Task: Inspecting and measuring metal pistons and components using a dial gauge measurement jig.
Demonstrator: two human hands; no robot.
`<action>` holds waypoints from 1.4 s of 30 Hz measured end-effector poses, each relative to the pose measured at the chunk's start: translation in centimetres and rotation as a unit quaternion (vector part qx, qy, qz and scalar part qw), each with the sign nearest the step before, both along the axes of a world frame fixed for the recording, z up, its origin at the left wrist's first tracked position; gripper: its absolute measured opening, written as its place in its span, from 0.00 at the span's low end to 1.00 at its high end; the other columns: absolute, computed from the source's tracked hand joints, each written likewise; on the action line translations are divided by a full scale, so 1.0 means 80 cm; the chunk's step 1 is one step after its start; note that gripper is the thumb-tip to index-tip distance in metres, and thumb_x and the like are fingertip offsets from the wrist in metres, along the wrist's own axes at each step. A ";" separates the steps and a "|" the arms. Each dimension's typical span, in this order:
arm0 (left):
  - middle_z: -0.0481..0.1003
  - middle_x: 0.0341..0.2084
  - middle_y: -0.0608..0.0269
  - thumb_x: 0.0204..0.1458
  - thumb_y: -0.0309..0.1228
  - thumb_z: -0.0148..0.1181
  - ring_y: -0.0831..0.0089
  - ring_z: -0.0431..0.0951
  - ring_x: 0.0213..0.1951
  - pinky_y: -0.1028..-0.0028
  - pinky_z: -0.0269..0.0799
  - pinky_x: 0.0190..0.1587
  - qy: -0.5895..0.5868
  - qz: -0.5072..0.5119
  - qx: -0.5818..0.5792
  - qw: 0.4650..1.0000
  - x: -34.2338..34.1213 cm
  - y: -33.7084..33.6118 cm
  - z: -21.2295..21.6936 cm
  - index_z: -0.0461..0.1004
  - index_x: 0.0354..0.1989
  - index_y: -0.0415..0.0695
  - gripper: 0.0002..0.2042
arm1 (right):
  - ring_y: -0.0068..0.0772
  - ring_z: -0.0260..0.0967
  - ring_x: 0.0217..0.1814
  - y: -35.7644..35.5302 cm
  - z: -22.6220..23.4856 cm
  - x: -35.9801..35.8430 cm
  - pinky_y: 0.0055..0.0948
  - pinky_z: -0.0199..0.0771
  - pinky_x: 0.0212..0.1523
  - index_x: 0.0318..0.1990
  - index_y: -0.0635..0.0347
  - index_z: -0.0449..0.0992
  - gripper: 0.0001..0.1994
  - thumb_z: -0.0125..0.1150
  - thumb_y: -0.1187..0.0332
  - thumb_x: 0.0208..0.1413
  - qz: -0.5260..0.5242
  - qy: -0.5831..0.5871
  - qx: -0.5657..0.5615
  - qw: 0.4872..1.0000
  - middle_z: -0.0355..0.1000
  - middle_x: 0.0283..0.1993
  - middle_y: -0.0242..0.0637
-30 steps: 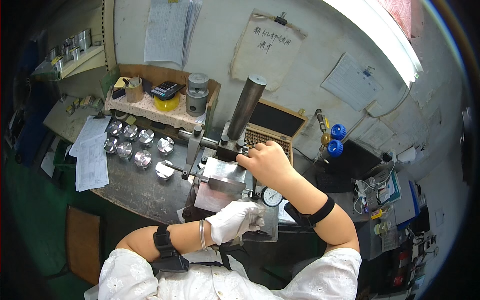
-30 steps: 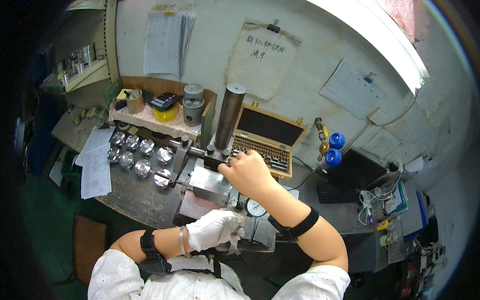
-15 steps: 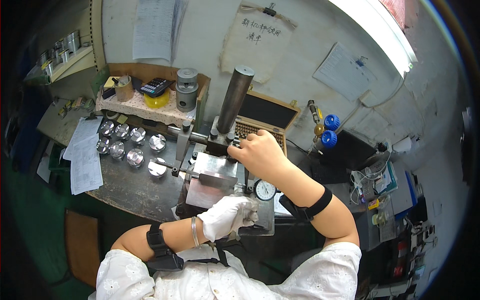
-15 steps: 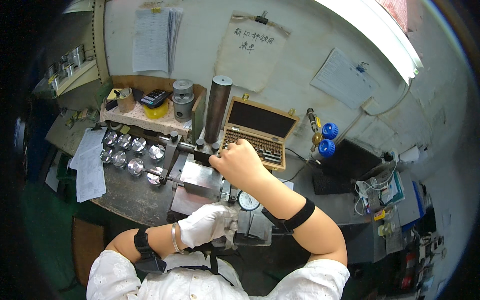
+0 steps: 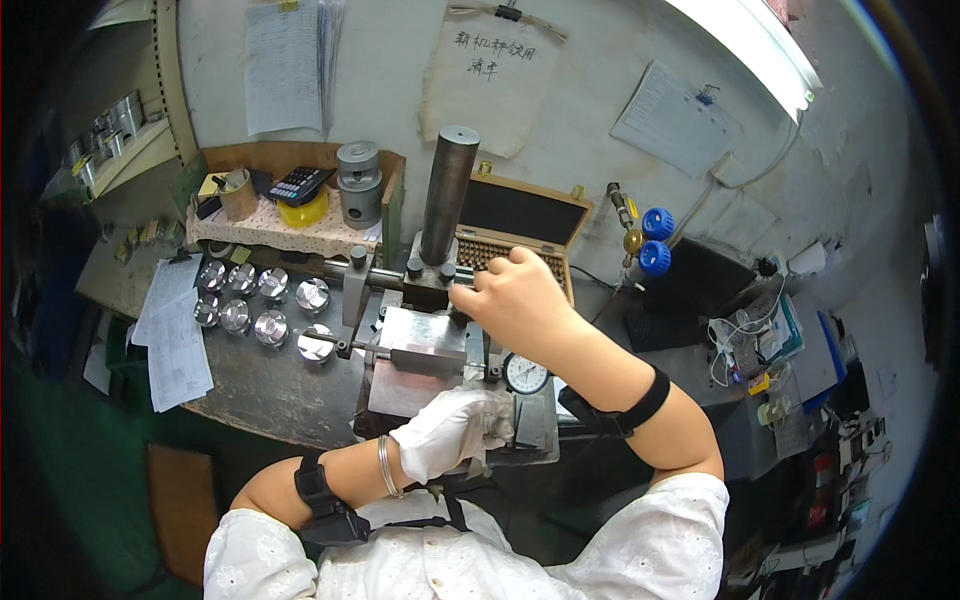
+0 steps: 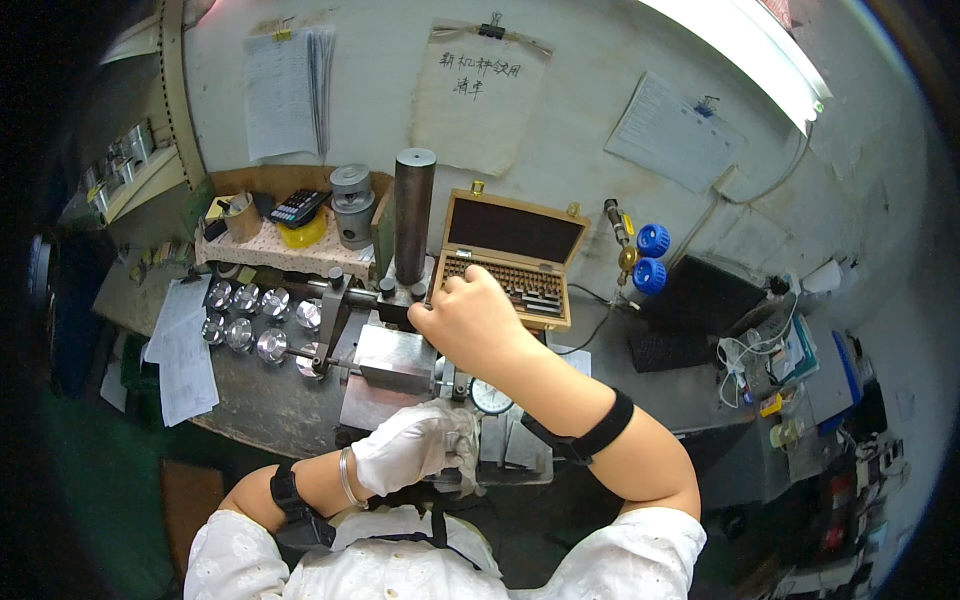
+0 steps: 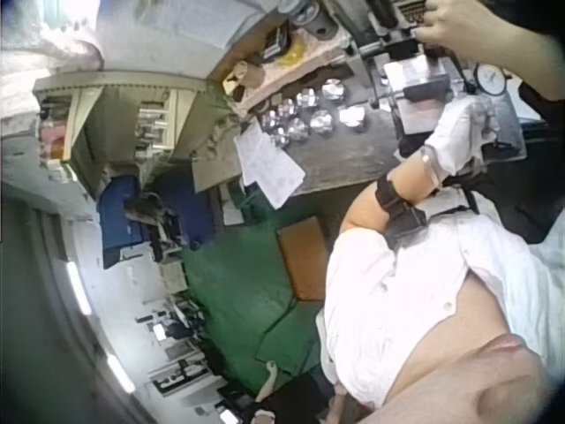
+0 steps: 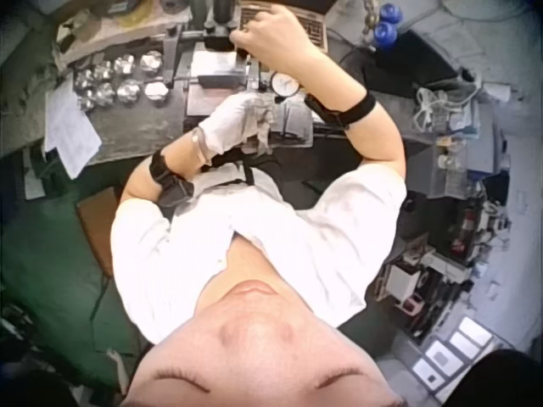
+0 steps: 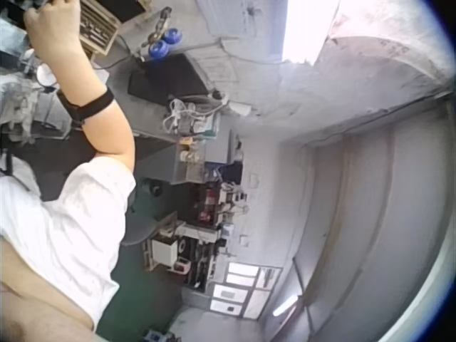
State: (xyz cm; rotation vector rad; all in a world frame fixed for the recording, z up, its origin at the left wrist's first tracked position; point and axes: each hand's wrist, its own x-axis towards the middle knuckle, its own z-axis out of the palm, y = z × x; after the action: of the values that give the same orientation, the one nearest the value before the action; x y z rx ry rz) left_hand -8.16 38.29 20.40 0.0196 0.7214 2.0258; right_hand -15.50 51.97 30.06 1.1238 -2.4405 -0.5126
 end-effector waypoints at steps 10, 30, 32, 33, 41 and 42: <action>0.72 0.33 0.64 0.54 0.36 0.55 0.74 0.74 0.36 0.75 0.70 0.40 0.067 -0.056 -0.107 0.990 0.014 -0.006 0.021 0.60 0.57 0.37 0.25 | 0.33 0.67 0.21 0.093 -0.005 0.062 0.29 0.61 0.27 0.36 0.54 0.75 0.05 0.60 0.67 0.51 -0.089 0.169 -0.421 0.887 0.72 0.24 0.33; 0.74 0.29 0.60 0.57 0.29 0.53 0.73 0.76 0.35 0.76 0.71 0.42 0.392 0.090 -0.291 0.868 0.006 -0.075 0.043 0.65 0.48 0.27 0.17 | 0.21 0.63 0.16 0.128 -0.433 0.151 0.23 0.60 0.16 0.46 0.59 0.63 0.09 0.45 0.65 0.63 -0.467 -0.203 -0.830 0.227 0.71 0.26 0.38; 0.74 0.29 0.60 0.57 0.29 0.53 0.73 0.76 0.35 0.76 0.71 0.42 0.394 0.086 -0.290 0.868 0.005 -0.075 0.041 0.65 0.48 0.27 0.17 | 0.30 0.68 0.21 0.132 -0.435 0.160 0.29 0.64 0.22 0.47 0.59 0.62 0.10 0.46 0.66 0.62 -0.506 -0.216 -0.767 0.331 0.72 0.29 0.43; 0.74 0.29 0.60 0.57 0.29 0.53 0.73 0.76 0.35 0.76 0.71 0.42 0.393 0.084 -0.287 0.870 0.005 -0.077 0.040 0.65 0.48 0.27 0.17 | 0.39 0.73 0.25 0.131 -0.423 0.165 0.35 0.69 0.28 0.48 0.58 0.62 0.11 0.48 0.66 0.60 -0.537 -0.226 -0.689 0.431 0.74 0.32 0.48; 0.75 0.30 0.62 0.56 0.26 0.53 0.75 0.75 0.36 0.77 0.70 0.44 0.374 0.056 -0.254 0.890 0.001 -0.086 0.036 0.66 0.50 0.29 0.15 | 0.54 0.73 0.38 0.141 -0.360 0.161 0.50 0.68 0.38 0.47 0.56 0.64 0.16 0.55 0.59 0.54 -0.639 -0.170 -0.509 0.550 0.75 0.30 0.51; 0.75 0.31 0.62 0.56 0.26 0.53 0.76 0.75 0.37 0.77 0.70 0.44 0.380 0.042 -0.250 0.890 -0.001 -0.086 0.036 0.66 0.50 0.30 0.15 | 0.53 0.73 0.36 0.151 -0.341 0.152 0.48 0.68 0.36 0.45 0.56 0.66 0.15 0.55 0.59 0.55 -0.602 -0.156 -0.522 0.584 0.74 0.29 0.50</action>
State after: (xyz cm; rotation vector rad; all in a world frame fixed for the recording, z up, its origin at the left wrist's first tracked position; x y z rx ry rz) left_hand -8.21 31.43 23.29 0.5110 1.7457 1.8266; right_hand -3.32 64.02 2.75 -1.0976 -2.6307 0.8677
